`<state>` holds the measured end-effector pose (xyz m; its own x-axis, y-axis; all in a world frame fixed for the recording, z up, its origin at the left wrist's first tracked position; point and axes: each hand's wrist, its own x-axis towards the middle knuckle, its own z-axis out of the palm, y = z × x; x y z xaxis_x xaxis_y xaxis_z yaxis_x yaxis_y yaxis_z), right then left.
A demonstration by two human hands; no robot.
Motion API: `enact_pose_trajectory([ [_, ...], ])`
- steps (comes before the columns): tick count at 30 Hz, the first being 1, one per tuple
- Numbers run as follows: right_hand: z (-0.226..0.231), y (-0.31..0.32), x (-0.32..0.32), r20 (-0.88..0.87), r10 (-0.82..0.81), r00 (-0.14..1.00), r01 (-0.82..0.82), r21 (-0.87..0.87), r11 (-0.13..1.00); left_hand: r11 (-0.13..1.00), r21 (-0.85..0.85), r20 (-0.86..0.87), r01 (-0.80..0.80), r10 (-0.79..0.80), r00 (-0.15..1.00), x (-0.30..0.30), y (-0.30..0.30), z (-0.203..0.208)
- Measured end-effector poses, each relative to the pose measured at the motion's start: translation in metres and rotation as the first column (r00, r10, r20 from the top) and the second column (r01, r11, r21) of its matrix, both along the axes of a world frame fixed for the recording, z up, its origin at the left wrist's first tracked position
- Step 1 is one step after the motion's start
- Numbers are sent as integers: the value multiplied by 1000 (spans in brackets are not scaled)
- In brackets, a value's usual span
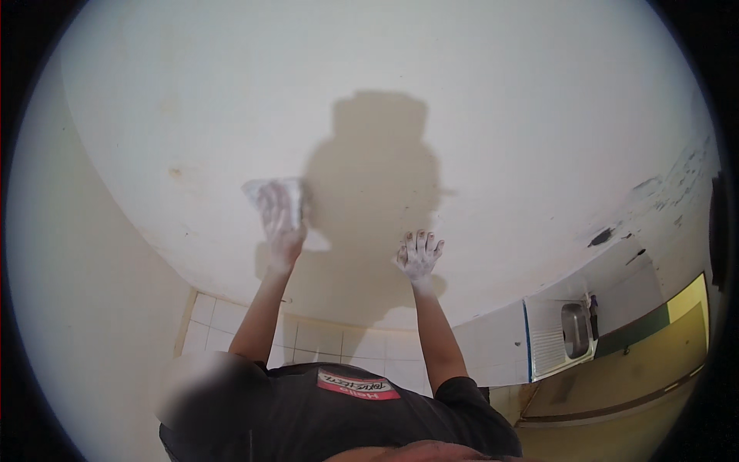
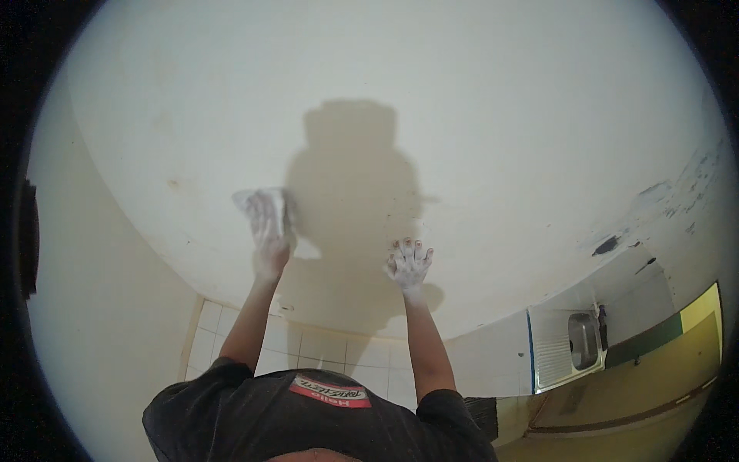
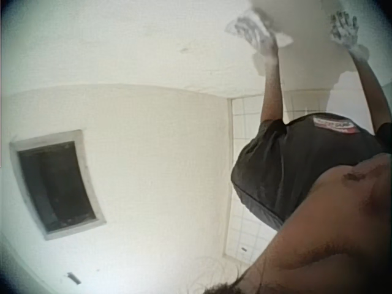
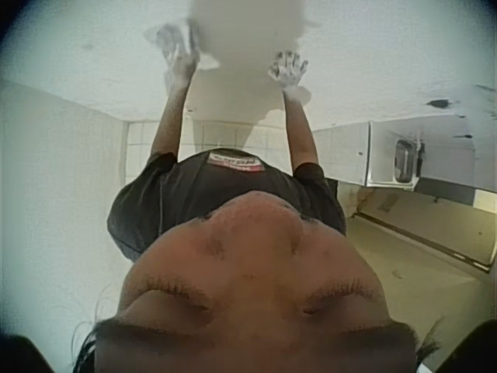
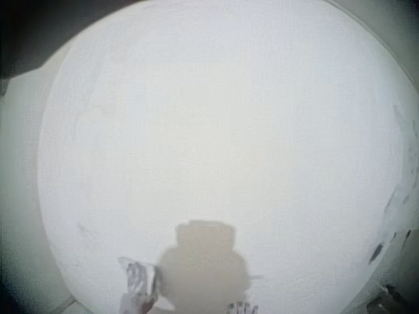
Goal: The person sands a ceiling with sandpaper, moving the paper across the surface with one hand while using the other hand for support.
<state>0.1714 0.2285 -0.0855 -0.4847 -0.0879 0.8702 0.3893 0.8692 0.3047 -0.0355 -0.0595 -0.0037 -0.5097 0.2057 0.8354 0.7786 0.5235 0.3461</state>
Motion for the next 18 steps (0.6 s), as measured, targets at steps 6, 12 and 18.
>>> enact_pose_trajectory([
  [6, 1, -1, 1, 10, -45, 999, 45, 19, 999, 957, -82, -112, 278, -286, 952, 43, 50, -1],
  [12, 3, 0, -4, -11, -41, 999, 42, 48, 998, 959, -177, -133, 219, -244, 961, 17, 5, -89],
  [18, -1, 2, 0, -4, -28, 1000, 28, 20, 999, 980, 189, -33, 65, -60, 998, -9, -3, 13],
])
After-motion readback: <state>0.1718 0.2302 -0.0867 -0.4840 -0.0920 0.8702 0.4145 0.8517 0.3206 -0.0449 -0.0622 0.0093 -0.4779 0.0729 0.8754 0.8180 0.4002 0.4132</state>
